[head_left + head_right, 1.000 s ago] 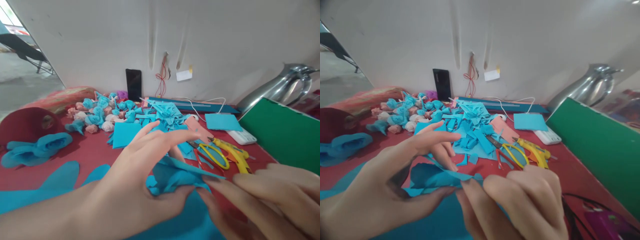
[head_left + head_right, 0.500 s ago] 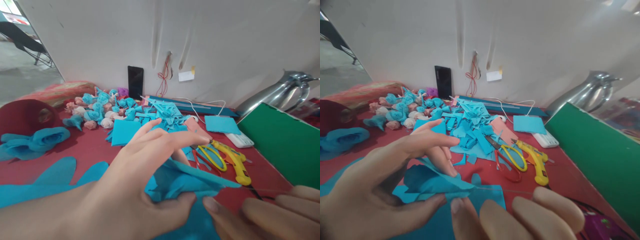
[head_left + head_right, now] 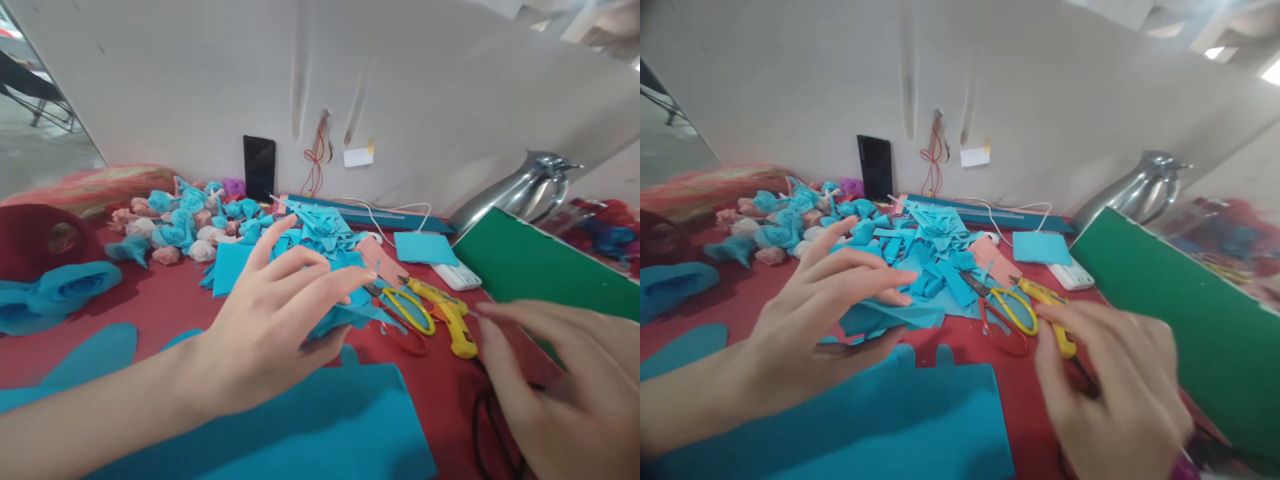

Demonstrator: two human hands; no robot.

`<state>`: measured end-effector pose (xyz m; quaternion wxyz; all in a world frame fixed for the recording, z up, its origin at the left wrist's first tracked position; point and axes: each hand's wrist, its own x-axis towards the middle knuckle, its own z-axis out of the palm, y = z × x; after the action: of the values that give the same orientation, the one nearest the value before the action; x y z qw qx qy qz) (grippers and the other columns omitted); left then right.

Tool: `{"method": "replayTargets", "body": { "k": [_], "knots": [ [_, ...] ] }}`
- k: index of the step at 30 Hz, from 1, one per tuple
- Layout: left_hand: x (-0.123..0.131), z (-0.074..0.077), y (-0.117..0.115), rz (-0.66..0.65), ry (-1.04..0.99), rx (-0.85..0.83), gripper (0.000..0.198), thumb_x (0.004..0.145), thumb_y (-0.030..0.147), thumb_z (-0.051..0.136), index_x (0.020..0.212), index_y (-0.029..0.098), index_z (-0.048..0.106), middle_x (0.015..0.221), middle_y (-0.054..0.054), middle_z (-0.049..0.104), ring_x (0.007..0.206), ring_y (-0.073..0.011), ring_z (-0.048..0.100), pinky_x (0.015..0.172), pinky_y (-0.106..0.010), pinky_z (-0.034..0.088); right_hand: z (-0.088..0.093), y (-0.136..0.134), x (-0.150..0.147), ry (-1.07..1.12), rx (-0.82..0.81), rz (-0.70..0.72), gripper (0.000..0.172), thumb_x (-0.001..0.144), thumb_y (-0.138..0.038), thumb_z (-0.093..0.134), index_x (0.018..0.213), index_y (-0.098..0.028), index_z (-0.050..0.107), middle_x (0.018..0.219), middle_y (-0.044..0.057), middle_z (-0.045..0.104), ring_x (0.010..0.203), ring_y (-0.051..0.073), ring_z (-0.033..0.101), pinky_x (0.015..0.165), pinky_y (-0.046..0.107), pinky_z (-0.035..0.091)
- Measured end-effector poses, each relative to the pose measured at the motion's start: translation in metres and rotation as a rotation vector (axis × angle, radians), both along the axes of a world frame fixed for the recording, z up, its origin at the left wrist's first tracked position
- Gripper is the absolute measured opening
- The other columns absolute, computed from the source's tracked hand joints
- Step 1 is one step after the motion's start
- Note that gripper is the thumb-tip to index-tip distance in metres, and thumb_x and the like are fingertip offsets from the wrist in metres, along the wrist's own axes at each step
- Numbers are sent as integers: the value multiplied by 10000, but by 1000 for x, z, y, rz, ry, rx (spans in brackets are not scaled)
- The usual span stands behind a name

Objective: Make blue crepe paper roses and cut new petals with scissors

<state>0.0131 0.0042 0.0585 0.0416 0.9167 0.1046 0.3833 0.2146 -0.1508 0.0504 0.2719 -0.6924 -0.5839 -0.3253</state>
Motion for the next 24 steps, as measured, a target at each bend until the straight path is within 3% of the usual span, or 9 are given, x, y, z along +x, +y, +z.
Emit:
{"method": "replayTargets", "body": {
  "k": [2, 3, 4, 7, 11, 15, 18, 22, 24],
  "knots": [
    [1, -1, 1, -13, 24, 22, 360, 757, 141, 536, 1091, 215, 422, 773, 17, 627, 812, -165, 575, 1080, -503, 147, -14, 7, 28, 65, -162, -217, 119, 812, -223, 475, 928, -198, 475, 914, 138, 563, 892, 300, 514, 787, 443, 417],
    [1, -1, 1, -19, 37, 8, 353, 764, 129, 531, 1090, 213, 425, 770, 19, 624, 815, -156, 575, 1080, -501, 151, -24, 9, 43, 164, -339, -311, 177, 820, -283, 442, 933, -149, 469, 972, 196, 537, 940, 340, 485, 811, 476, 395],
    [2, -2, 1, -28, 48, -19, 349, 767, 120, 527, 1089, 213, 429, 773, 22, 622, 821, -148, 575, 1080, -499, 152, -35, 10, 58, 217, -445, -327, 175, 806, -291, 438, 851, -130, 493, 894, 218, 561, 873, 361, 514, 775, 497, 398],
    [4, -11, 2, -46, 60, -140, 349, 762, 130, 534, 1084, 219, 435, 792, 25, 621, 834, -139, 582, 1072, -499, 180, -67, 10, 91, 349, -535, -379, 106, 728, -217, 517, 640, -173, 477, 642, 116, 559, 670, 282, 558, 657, 432, 440],
    [9, -30, 8, -37, 66, -305, 325, 751, 211, 552, 1062, 226, 458, 801, 21, 620, 790, -148, 604, 1056, -508, 223, -84, 17, 112, 526, -517, -402, 172, 755, -270, 588, 664, -152, 502, 632, -14, 522, 600, 129, 522, 608, 297, 442],
    [10, -41, 15, -13, 55, -361, 292, 742, 229, 547, 1025, 228, 478, 806, 24, 617, 800, -150, 607, 1047, -510, 248, -74, 23, 115, 731, -409, -390, 125, 701, -224, 598, 651, -185, 490, 667, 28, 546, 620, 183, 541, 637, 347, 427],
    [8, -44, 17, 16, 7, -400, 311, 730, 235, 559, 1018, 226, 444, 772, 31, 590, 739, -143, 610, 1029, -516, 275, -57, 21, 104, 932, -304, -343, 119, 735, -306, 550, 706, -224, 469, 669, 64, 559, 584, 219, 556, 604, 368, 431],
    [7, -48, 17, 47, -37, -443, 232, 733, 216, 553, 888, 236, 382, 772, 38, 548, 673, -132, 589, 902, -462, 424, -30, 19, 70, 1235, -210, -112, 216, 765, -362, 561, 878, -218, 446, 789, 54, 574, 652, 174, 581, 645, 306, 487],
    [7, -50, 17, 75, -29, -439, 230, 736, 220, 555, 825, 236, 343, 767, 43, 507, 648, -123, 571, 886, -456, 431, -18, 21, 50, 1328, -163, -43, 222, 753, -397, 577, 844, -220, 479, 765, 40, 560, 617, 154, 568, 582, 277, 492]
  ]
}}
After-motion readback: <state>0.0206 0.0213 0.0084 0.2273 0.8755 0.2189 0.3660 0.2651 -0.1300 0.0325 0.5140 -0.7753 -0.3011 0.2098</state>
